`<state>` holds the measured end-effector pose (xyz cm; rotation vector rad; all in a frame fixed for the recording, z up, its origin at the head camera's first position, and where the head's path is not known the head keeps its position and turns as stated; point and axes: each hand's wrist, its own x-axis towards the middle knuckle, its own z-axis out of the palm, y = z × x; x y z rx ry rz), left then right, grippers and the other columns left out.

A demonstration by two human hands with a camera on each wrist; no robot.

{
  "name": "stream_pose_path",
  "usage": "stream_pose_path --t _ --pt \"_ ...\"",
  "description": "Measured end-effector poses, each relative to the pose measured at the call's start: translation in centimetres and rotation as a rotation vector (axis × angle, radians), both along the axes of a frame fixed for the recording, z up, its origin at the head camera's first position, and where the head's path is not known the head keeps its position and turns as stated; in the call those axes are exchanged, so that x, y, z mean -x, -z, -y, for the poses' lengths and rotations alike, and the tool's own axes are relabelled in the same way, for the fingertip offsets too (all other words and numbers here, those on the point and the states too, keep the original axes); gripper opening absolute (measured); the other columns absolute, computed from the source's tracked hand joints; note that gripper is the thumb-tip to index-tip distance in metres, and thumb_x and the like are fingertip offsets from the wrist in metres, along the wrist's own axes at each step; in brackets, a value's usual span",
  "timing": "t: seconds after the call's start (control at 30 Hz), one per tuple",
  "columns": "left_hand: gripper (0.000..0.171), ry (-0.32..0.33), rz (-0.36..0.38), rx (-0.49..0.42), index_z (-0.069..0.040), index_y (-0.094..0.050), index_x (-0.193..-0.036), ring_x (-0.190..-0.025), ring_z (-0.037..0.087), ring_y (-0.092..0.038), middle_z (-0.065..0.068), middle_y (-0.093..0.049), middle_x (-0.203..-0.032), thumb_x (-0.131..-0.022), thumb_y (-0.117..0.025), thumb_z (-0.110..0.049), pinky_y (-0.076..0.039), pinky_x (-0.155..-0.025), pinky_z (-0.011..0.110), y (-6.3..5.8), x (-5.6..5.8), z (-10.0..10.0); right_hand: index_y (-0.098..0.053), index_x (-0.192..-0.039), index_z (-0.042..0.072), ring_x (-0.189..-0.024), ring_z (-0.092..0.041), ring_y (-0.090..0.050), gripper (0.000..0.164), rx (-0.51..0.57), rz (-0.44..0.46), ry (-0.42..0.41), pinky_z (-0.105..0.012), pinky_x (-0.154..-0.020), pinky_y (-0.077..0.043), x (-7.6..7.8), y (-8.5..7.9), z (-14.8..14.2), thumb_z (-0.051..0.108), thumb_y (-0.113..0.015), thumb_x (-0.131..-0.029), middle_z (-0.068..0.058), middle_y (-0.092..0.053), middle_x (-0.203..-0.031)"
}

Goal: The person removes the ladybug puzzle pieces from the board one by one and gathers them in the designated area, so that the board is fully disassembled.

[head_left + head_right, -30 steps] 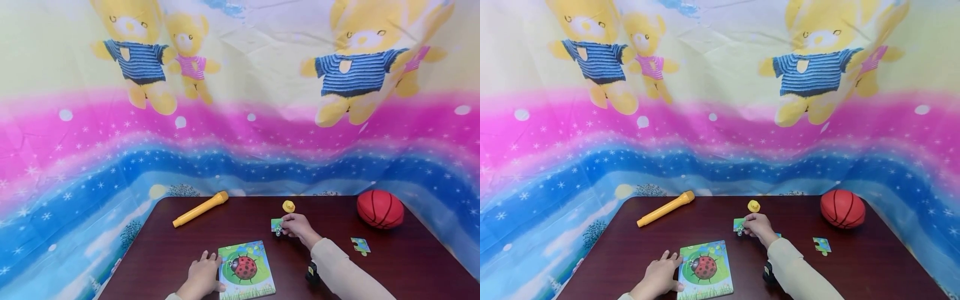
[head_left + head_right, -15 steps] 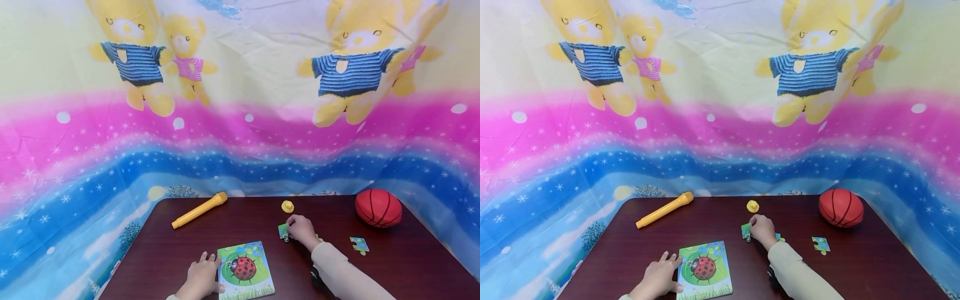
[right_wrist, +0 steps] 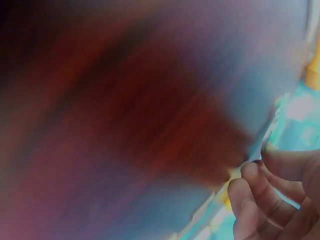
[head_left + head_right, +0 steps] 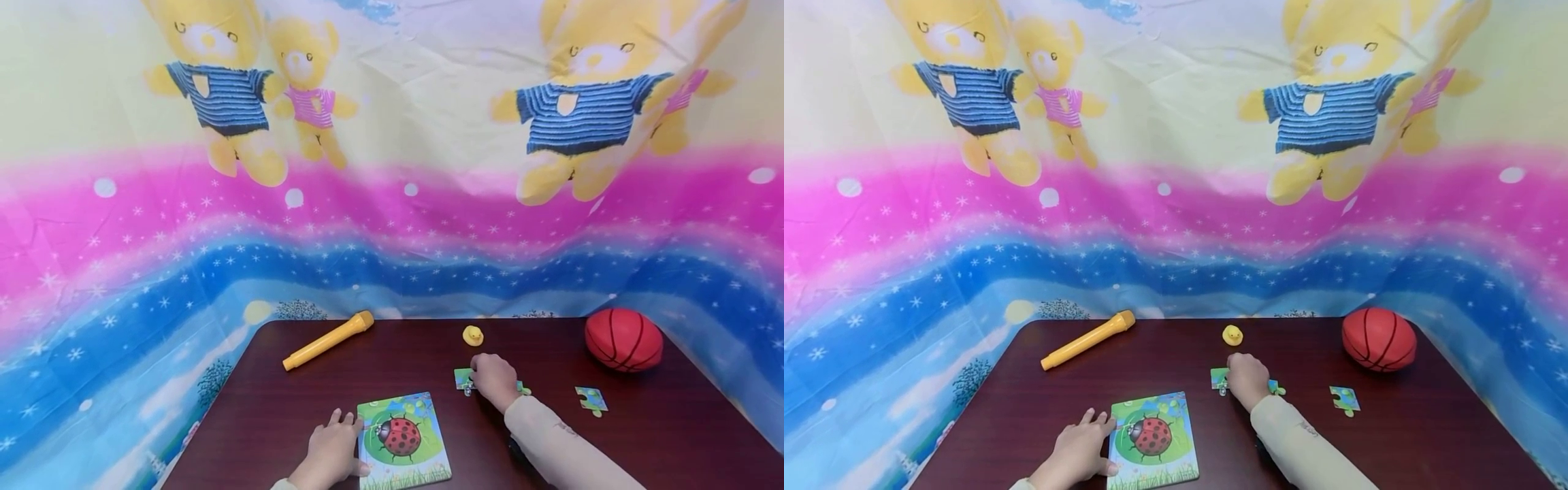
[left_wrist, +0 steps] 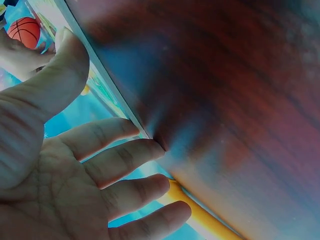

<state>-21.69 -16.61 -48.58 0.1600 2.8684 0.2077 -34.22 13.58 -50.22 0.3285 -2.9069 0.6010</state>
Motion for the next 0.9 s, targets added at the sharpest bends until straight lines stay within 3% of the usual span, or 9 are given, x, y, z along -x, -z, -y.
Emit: stream_pose_path --t 0.13,0.23,0.33,0.43,0.57,0.67,0.73,0.8,0.9 --pt "0.082 0.001 -0.002 -0.003 -0.011 -0.058 -0.129 -0.130 0.040 -0.039 0.017 -0.053 -0.133 -0.060 -0.081 -0.048 -0.039 -0.092 0.061 0.0 0.0 0.0 -0.058 -0.053 0.018 -0.049 -0.008 -0.039 0.032 -0.169 -0.158 -0.081 -0.027 -0.044 -0.034 0.6 0.6 -0.1 0.005 -0.074 -0.077 0.006 -0.049 -0.052" --pt "0.081 0.002 0.002 -0.009 -0.011 -0.059 -0.129 -0.130 0.041 -0.039 0.017 -0.053 -0.133 -0.061 -0.081 -0.048 -0.039 -0.092 0.061 -0.1 -0.1 0.0 -0.047 -0.045 0.020 -0.049 -0.009 -0.029 0.045 -0.298 -0.244 -0.119 -0.028 -0.045 -0.026 0.7 0.8 -0.1 -0.002 -0.071 -0.076 0.005 -0.038 -0.045" --pt "0.082 0.002 0.002 -0.012 -0.011 -0.058 -0.129 -0.130 0.041 -0.039 0.017 -0.053 -0.133 -0.061 -0.081 -0.048 -0.039 -0.092 0.061 -0.1 0.0 0.0 -0.056 -0.049 0.017 -0.048 -0.012 -0.038 0.037 -0.422 -0.278 -0.141 -0.028 -0.044 -0.036 0.6 0.7 0.1 -0.001 -0.071 -0.078 0.002 -0.044 -0.049" --pt "0.082 0.001 -0.004 -0.002 -0.011 -0.058 -0.130 -0.131 0.041 -0.038 0.017 -0.053 -0.134 -0.061 -0.081 -0.049 -0.038 -0.093 0.061 -0.2 0.0 0.0 -0.064 -0.059 0.015 -0.052 -0.018 -0.050 0.025 -0.486 -0.239 -0.156 -0.032 -0.048 -0.046 0.5 0.5 0.3 0.003 -0.073 -0.078 -0.001 -0.053 -0.056" --pt "0.082 0.007 -0.009 0.017 -0.011 -0.057 -0.130 -0.131 0.040 -0.038 0.016 -0.053 -0.134 -0.062 -0.081 -0.049 -0.038 -0.094 0.060 -0.4 0.0 -0.2 -0.066 -0.064 0.013 -0.054 -0.018 -0.053 0.017 -0.464 -0.177 -0.149 -0.034 -0.048 -0.048 0.0 0.0 0.6 0.008 -0.078 -0.075 -0.001 -0.055 -0.059" --pt "0.080 0.021 -0.001 0.029 -0.012 -0.057 -0.130 -0.131 0.038 -0.038 0.015 -0.053 -0.133 -0.063 -0.081 -0.048 -0.038 -0.095 0.059 -0.5 0.1 -0.3 -0.070 -0.071 0.012 -0.052 -0.016 -0.052 0.009 -0.402 -0.254 -0.171 -0.032 -0.046 -0.047 -1.1 -0.5 1.3 0.010 -0.078 -0.075 0.000 -0.055 -0.060" --pt "0.079 0.039 -0.002 0.042 -0.012 -0.058 -0.130 -0.132 0.038 -0.038 0.014 -0.054 -0.132 -0.064 -0.082 -0.047 -0.038 -0.095 0.058 -0.6 0.1 -0.3 -0.073 -0.076 0.013 -0.053 -0.015 -0.052 0.005 -0.335 -0.351 -0.254 -0.031 -0.045 -0.045 -2.3 -0.8 2.2 0.013 -0.077 -0.075 0.001 -0.054 -0.062" --pt "0.078 0.052 -0.006 0.056 -0.012 -0.059 -0.129 -0.132 0.037 -0.038 0.014 -0.054 -0.132 -0.063 -0.083 -0.045 -0.037 -0.095 0.059 -0.8 0.1 -0.2 -0.074 -0.081 0.015 -0.055 -0.013 -0.052 0.004 -0.269 -0.422 -0.395 -0.029 -0.046 -0.044 -3.9 -1.1 3.2 0.016 -0.075 -0.077 0.003 -0.056 -0.066" --pt "0.077 0.077 -0.011 0.068 -0.011 -0.059 -0.128 -0.133 0.036 -0.037 0.014 -0.053 -0.134 -0.062 -0.085 -0.041 -0.037 -0.096 0.059 -1.1 0.2 -0.6 -0.074 -0.089 0.016 -0.067 -0.011 -0.058 0.014 -0.254 -0.430 -0.600 -0.028 -0.054 -0.047 -6.5 -1.3 4.1 0.024 -0.074 -0.078 0.003 -0.062 -0.080"
